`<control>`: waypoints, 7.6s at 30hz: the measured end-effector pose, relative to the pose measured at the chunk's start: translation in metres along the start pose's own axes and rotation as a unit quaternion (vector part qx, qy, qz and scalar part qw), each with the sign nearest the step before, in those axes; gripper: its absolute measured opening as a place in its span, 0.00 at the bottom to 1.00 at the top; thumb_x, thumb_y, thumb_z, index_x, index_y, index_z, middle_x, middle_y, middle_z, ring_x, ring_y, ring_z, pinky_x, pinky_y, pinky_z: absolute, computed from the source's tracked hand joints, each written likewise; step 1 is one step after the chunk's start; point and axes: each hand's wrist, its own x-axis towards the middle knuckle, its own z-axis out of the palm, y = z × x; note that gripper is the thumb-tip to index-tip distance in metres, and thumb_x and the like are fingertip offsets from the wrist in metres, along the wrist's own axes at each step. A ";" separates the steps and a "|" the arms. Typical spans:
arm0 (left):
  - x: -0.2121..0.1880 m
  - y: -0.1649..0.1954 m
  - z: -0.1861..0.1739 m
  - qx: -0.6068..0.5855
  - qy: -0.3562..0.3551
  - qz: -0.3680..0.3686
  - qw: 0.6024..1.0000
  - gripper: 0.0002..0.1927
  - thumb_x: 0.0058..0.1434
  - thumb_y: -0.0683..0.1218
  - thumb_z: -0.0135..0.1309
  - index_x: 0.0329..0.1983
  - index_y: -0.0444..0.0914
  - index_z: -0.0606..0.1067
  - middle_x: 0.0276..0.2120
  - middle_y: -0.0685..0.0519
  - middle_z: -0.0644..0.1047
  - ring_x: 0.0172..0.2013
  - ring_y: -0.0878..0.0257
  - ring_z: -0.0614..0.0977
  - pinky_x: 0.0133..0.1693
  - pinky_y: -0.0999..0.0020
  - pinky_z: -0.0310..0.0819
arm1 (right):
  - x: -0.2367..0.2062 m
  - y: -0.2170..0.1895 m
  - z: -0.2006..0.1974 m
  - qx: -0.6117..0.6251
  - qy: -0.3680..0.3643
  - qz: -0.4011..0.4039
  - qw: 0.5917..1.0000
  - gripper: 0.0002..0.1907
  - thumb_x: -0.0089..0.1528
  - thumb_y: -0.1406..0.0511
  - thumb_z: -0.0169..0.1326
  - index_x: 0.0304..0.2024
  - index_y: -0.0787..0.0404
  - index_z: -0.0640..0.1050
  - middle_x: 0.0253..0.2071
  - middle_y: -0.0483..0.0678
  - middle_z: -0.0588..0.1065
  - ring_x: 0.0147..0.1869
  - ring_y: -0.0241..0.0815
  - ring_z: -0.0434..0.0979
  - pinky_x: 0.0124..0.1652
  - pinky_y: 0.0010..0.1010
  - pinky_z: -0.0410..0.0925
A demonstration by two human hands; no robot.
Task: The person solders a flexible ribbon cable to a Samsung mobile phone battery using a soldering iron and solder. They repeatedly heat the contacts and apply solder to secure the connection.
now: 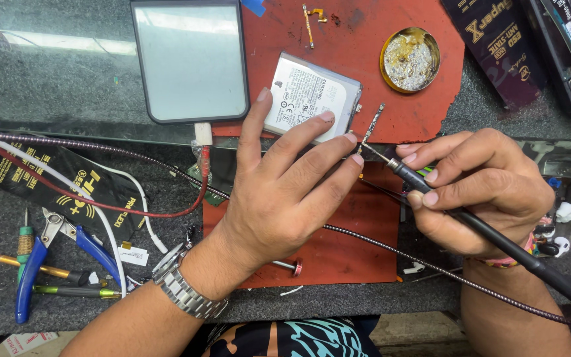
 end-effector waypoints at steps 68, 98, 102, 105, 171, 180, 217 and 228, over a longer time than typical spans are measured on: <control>0.000 0.001 0.002 -0.006 0.006 -0.007 1.000 0.05 0.74 0.45 0.58 0.50 0.43 0.80 0.54 0.57 0.79 0.63 0.57 0.76 0.73 0.32 0.49 | -0.001 -0.003 0.000 -0.012 0.004 0.013 1.000 0.10 0.53 0.76 0.63 0.30 0.61 0.76 0.37 0.46 0.71 0.48 0.48 0.83 0.54 0.44 0.82; 0.005 0.012 0.011 0.050 0.034 -0.032 0.998 0.18 0.71 0.51 0.65 0.59 0.40 0.78 0.63 0.51 0.73 0.67 0.52 0.70 0.73 0.35 0.47 | -0.009 -0.001 0.005 0.014 0.084 0.036 0.996 0.09 0.58 0.75 0.63 0.35 0.62 0.75 0.41 0.48 0.71 0.47 0.44 0.82 0.51 0.31 0.79; 0.007 0.002 -0.006 0.043 0.018 -0.033 0.998 0.25 0.72 0.54 0.68 0.64 0.39 0.75 0.65 0.49 0.71 0.68 0.51 0.69 0.73 0.37 0.51 | -0.011 0.001 0.005 0.012 0.109 0.036 0.993 0.10 0.57 0.74 0.63 0.35 0.61 0.74 0.42 0.48 0.70 0.49 0.44 0.81 0.50 0.30 0.79; 0.010 -0.010 -0.020 0.032 -0.010 -0.046 0.998 0.30 0.70 0.54 0.67 0.68 0.37 0.71 0.68 0.45 0.69 0.71 0.47 0.66 0.74 0.39 0.54 | -0.015 -0.001 0.004 -0.010 0.111 0.042 0.993 0.11 0.59 0.74 0.64 0.37 0.60 0.74 0.44 0.46 0.68 0.49 0.42 0.80 0.53 0.28 0.78; -0.010 0.011 -0.038 -0.478 -0.028 -0.495 0.725 0.12 0.67 0.47 0.54 0.43 0.34 0.70 0.28 0.53 0.82 0.26 0.75 0.79 0.25 0.78 0.73 | 0.043 -0.016 0.009 -0.350 -0.044 -0.162 0.921 0.16 0.59 0.79 0.62 0.35 0.63 0.67 0.35 0.54 0.79 0.41 0.52 0.83 0.40 0.40 0.76; -0.009 0.014 -0.036 -0.444 0.014 -0.511 0.735 0.12 0.66 0.47 0.58 0.42 0.33 0.74 0.28 0.54 0.81 0.26 0.74 0.80 0.26 0.78 0.75 | 0.020 -0.020 0.007 -0.234 -0.073 -0.085 0.966 0.17 0.58 0.72 0.67 0.39 0.60 0.71 0.32 0.50 0.77 0.41 0.51 0.83 0.40 0.39 0.76; -0.022 0.014 -0.025 -0.491 0.091 -0.508 0.702 0.10 0.67 0.42 0.55 0.36 0.35 0.66 0.24 0.52 0.78 0.22 0.74 0.77 0.20 0.77 0.71 | -0.008 0.001 -0.004 -0.133 0.143 0.085 0.977 0.08 0.64 0.74 0.66 0.39 0.66 0.77 0.42 0.51 0.75 0.46 0.37 0.81 0.53 0.24 0.78; -0.023 0.015 -0.021 -0.469 0.095 -0.508 0.716 0.10 0.67 0.42 0.55 0.36 0.35 0.66 0.24 0.52 0.79 0.22 0.74 0.79 0.21 0.77 0.72 | 0.003 -0.005 0.001 -0.079 0.163 0.128 0.975 0.07 0.64 0.73 0.64 0.40 0.67 0.76 0.42 0.51 0.77 0.45 0.36 0.82 0.49 0.22 0.77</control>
